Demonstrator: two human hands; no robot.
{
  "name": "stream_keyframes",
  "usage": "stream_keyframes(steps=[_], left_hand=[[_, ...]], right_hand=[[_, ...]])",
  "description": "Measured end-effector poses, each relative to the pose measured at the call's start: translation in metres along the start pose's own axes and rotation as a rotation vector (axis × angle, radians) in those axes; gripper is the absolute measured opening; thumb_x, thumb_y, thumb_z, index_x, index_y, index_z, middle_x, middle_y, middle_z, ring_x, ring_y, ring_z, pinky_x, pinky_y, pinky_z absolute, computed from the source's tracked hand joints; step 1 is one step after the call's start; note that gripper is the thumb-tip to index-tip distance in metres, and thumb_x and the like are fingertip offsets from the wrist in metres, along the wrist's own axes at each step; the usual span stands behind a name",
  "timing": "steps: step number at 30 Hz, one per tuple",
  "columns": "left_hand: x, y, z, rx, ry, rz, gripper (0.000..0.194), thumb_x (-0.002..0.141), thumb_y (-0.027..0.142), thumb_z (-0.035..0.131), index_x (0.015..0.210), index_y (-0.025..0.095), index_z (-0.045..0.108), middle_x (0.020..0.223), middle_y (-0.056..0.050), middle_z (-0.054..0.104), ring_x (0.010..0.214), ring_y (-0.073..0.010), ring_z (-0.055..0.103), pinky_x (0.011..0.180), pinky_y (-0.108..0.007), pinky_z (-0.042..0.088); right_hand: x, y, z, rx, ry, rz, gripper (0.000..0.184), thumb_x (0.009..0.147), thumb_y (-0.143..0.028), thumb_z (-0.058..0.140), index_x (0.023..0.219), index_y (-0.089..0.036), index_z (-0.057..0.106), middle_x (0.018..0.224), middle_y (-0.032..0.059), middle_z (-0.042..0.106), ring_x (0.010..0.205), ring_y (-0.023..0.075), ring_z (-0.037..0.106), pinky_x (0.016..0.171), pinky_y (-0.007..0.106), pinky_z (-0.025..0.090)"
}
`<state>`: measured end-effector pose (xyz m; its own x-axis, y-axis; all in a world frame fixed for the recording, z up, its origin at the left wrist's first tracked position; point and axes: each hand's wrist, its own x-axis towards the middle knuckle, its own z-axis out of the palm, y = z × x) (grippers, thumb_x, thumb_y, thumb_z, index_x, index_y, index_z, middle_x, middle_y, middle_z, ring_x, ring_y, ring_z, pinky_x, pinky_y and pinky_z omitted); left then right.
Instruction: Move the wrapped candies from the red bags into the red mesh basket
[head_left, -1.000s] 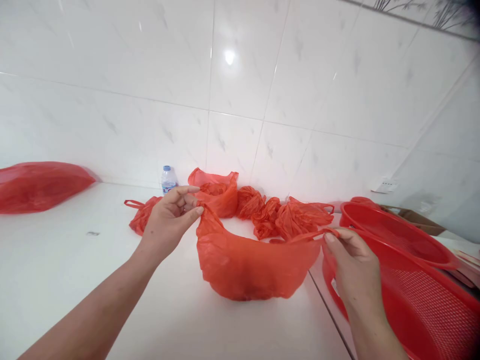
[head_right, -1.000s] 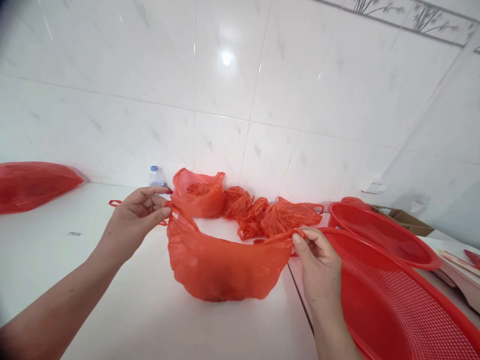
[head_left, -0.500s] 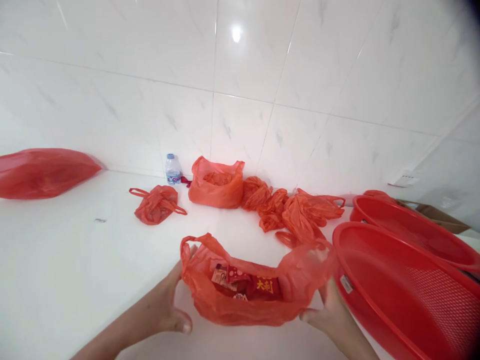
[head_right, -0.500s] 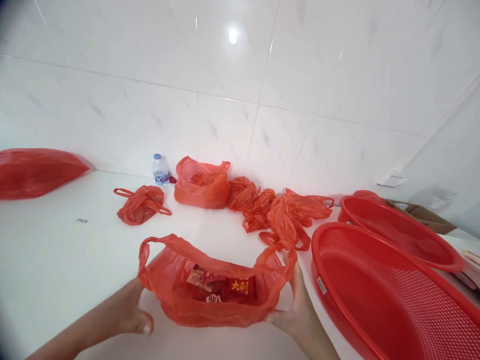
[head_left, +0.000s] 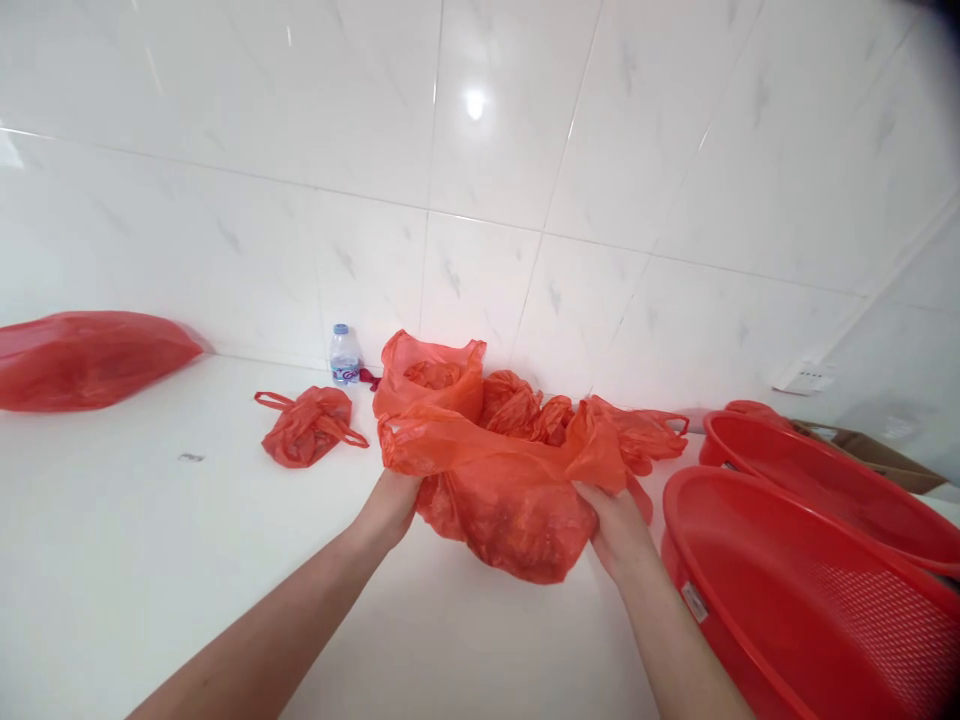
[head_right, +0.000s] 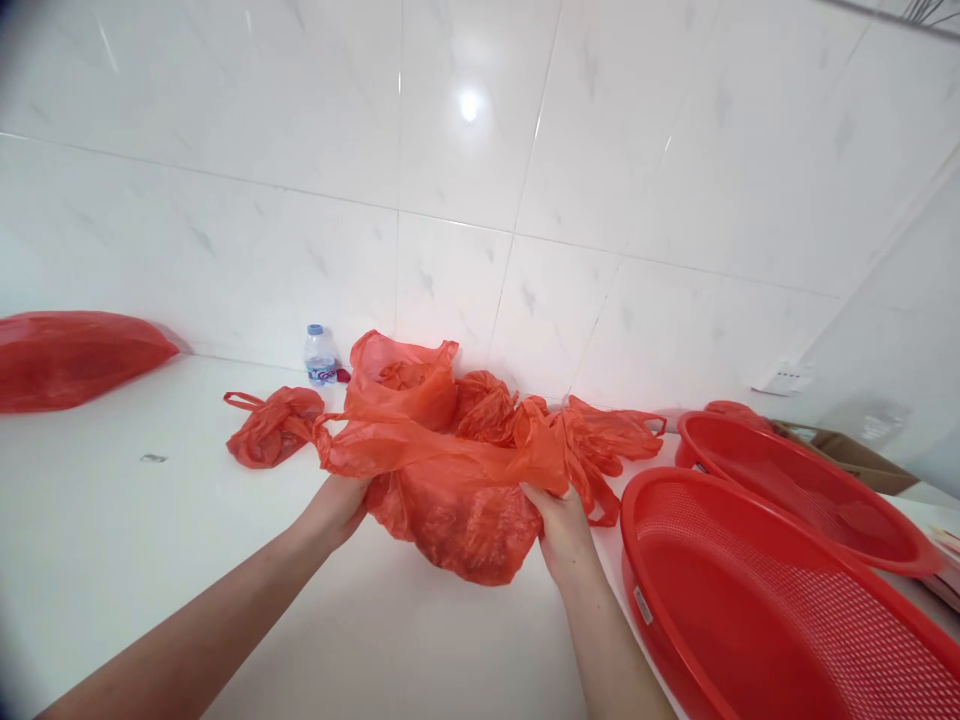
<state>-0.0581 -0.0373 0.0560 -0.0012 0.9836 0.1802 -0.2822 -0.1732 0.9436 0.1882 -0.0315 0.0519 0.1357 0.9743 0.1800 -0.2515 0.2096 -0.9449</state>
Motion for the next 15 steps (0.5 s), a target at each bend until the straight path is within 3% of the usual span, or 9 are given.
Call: stream_keyframes(steps=[4, 9, 12, 15], left_hand=[[0.018, -0.031, -0.007, -0.170, 0.043, -0.152, 0.033, 0.078, 0.034, 0.064, 0.108, 0.020, 0.059, 0.116, -0.010, 0.066, 0.104, -0.0281, 0.063, 0.085, -0.038, 0.054], [0.030, -0.073, -0.018, -0.247, 0.119, -0.279, 0.027, 0.078, 0.037, 0.063, 0.097, 0.017, 0.060, 0.102, -0.014, 0.071, 0.092, -0.0282, 0.068, 0.081, -0.043, 0.056], [0.030, -0.082, -0.021, -0.249, 0.128, -0.304, 0.028, 0.077, 0.039, 0.065, 0.094, 0.018, 0.060, 0.098, -0.013, 0.072, 0.090, -0.0275, 0.069, 0.080, -0.042, 0.056], [0.028, -0.083, -0.022, -0.231, 0.122, -0.315, 0.026, 0.075, 0.037, 0.067, 0.092, 0.019, 0.060, 0.094, -0.011, 0.072, 0.087, -0.0265, 0.069, 0.078, -0.040, 0.056]], right_hand=[[0.017, 0.030, 0.001, 0.049, 0.020, 0.021, 0.054, 0.059, -0.032, 0.079, 0.111, -0.022, 0.064, 0.114, 0.0085, 0.067, 0.108, 0.0296, 0.061, 0.093, 0.044, 0.049], [0.031, 0.082, -0.017, -0.041, -0.038, 0.170, 0.043, 0.066, -0.041, 0.076, 0.102, -0.019, 0.065, 0.104, 0.0080, 0.070, 0.099, 0.0282, 0.065, 0.085, 0.042, 0.052], [0.033, 0.104, -0.030, -0.156, -0.072, 0.191, 0.044, 0.067, -0.045, 0.075, 0.099, -0.017, 0.066, 0.103, 0.0095, 0.070, 0.100, 0.0289, 0.064, 0.086, 0.042, 0.051], [0.029, 0.109, -0.035, -0.209, -0.134, 0.200, 0.041, 0.069, -0.046, 0.073, 0.098, -0.017, 0.066, 0.099, 0.0084, 0.071, 0.097, 0.0272, 0.065, 0.086, 0.041, 0.050]])
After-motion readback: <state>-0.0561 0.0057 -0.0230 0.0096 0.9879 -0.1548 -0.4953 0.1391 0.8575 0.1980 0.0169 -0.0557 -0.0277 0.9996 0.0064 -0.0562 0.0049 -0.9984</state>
